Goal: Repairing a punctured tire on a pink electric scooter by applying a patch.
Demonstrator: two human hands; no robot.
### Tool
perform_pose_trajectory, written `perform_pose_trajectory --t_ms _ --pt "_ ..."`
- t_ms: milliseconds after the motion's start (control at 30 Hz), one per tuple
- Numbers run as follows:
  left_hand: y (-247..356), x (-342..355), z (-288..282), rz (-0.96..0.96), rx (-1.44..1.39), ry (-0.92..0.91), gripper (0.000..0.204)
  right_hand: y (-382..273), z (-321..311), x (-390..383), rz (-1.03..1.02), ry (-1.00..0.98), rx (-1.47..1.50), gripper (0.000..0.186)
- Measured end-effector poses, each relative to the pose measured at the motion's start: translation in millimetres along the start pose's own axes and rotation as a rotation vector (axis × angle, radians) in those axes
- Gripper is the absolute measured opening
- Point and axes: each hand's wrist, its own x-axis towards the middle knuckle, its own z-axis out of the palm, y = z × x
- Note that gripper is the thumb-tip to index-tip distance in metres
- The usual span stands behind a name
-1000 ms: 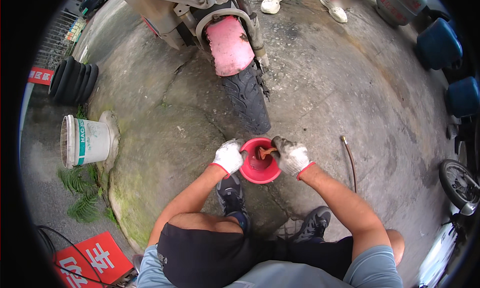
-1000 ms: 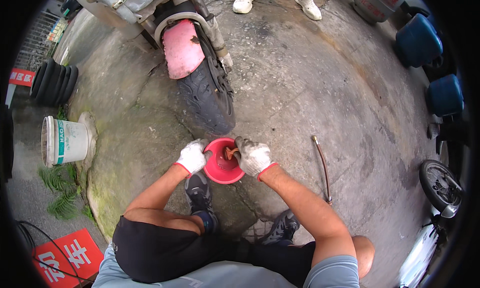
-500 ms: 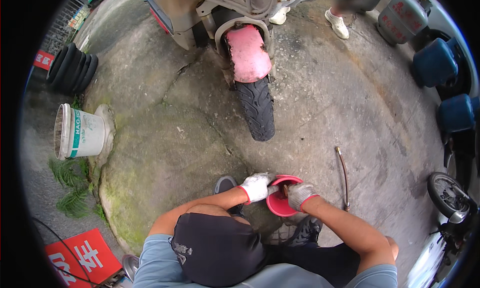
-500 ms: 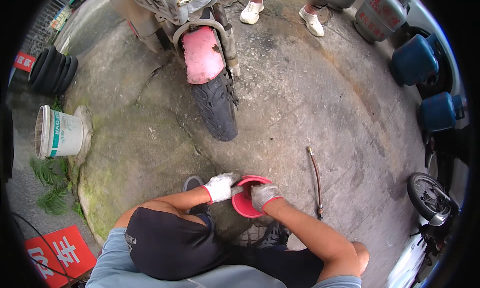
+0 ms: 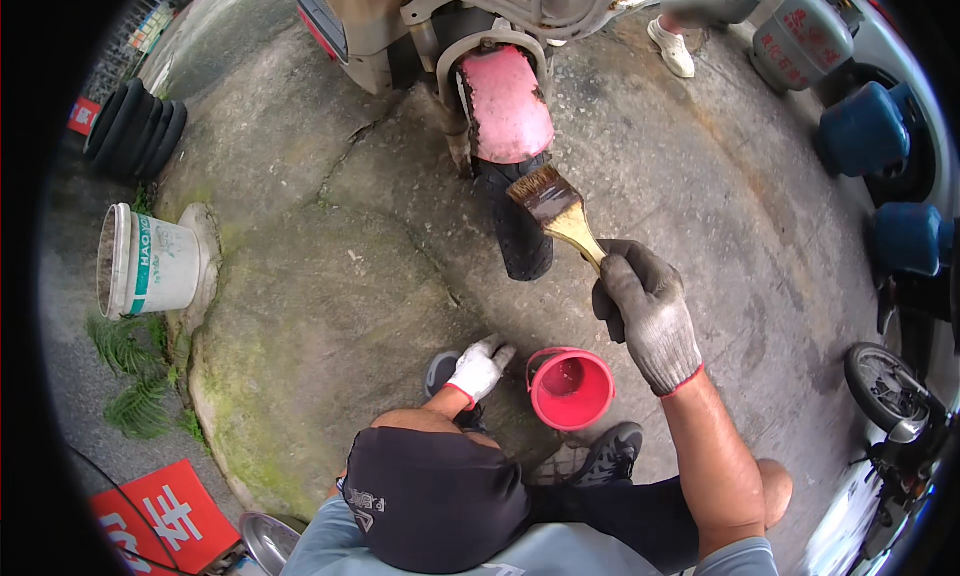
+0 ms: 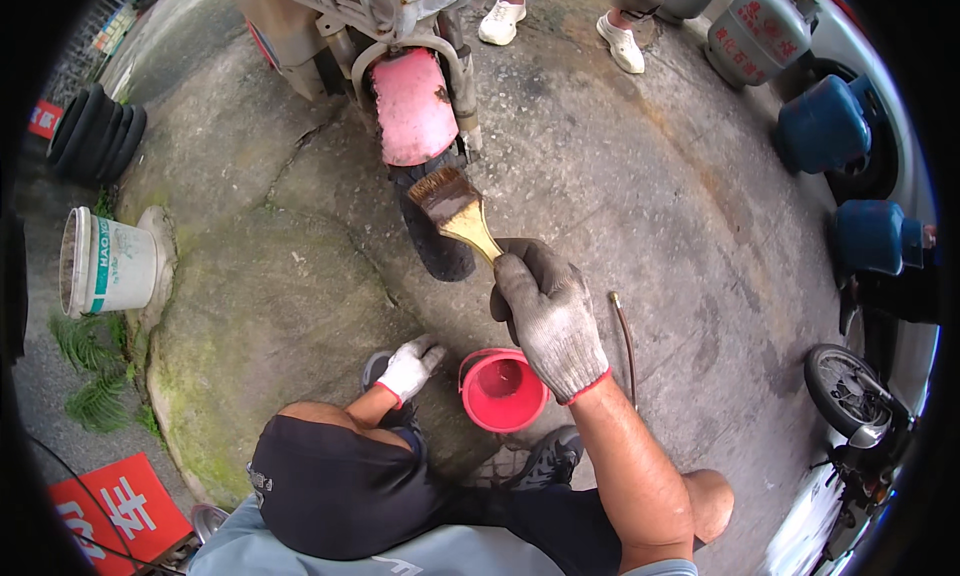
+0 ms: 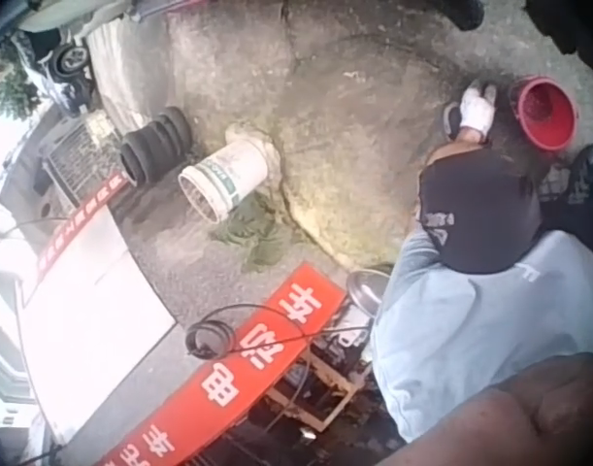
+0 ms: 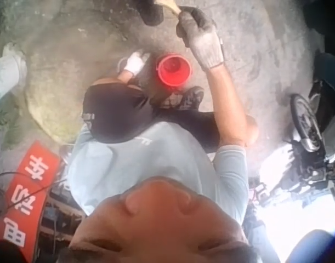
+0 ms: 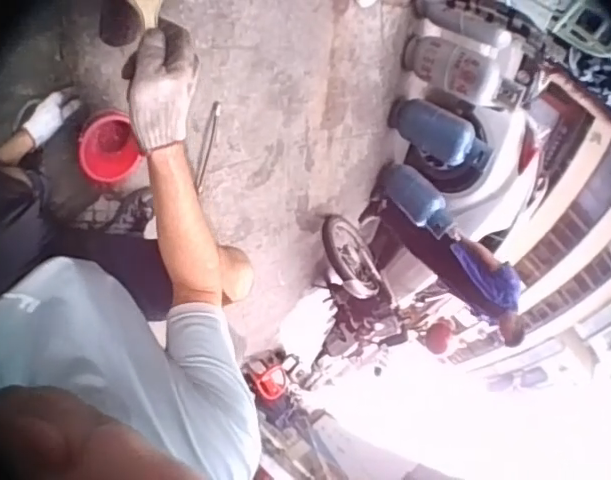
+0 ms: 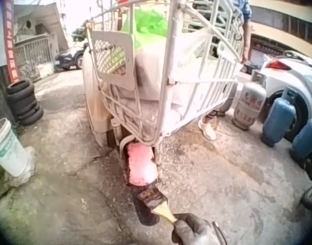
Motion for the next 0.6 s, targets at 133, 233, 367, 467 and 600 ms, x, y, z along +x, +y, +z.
perform_pose_trajectory --t_ms 133,233,367,467,600 --pt "-31 11 -1 0.018 -0.030 0.083 0.036 63 36 4 -0.126 0.086 -0.245 0.024" --pt "-31 16 -14 0.108 -0.070 0.160 0.032 154 37 -7 -0.063 0.122 -0.303 0.026" --pt "-15 14 -28 -0.083 -0.207 0.167 0.031 200 32 2 0.219 0.077 -0.331 0.034" --pt "-20 18 -24 -0.110 -0.239 0.158 0.032 186 27 22 0.312 0.018 -0.244 0.037" --pt "-27 17 -19 -0.079 -0.298 0.167 0.029 107 14 13 0.326 -0.068 -0.095 0.035"
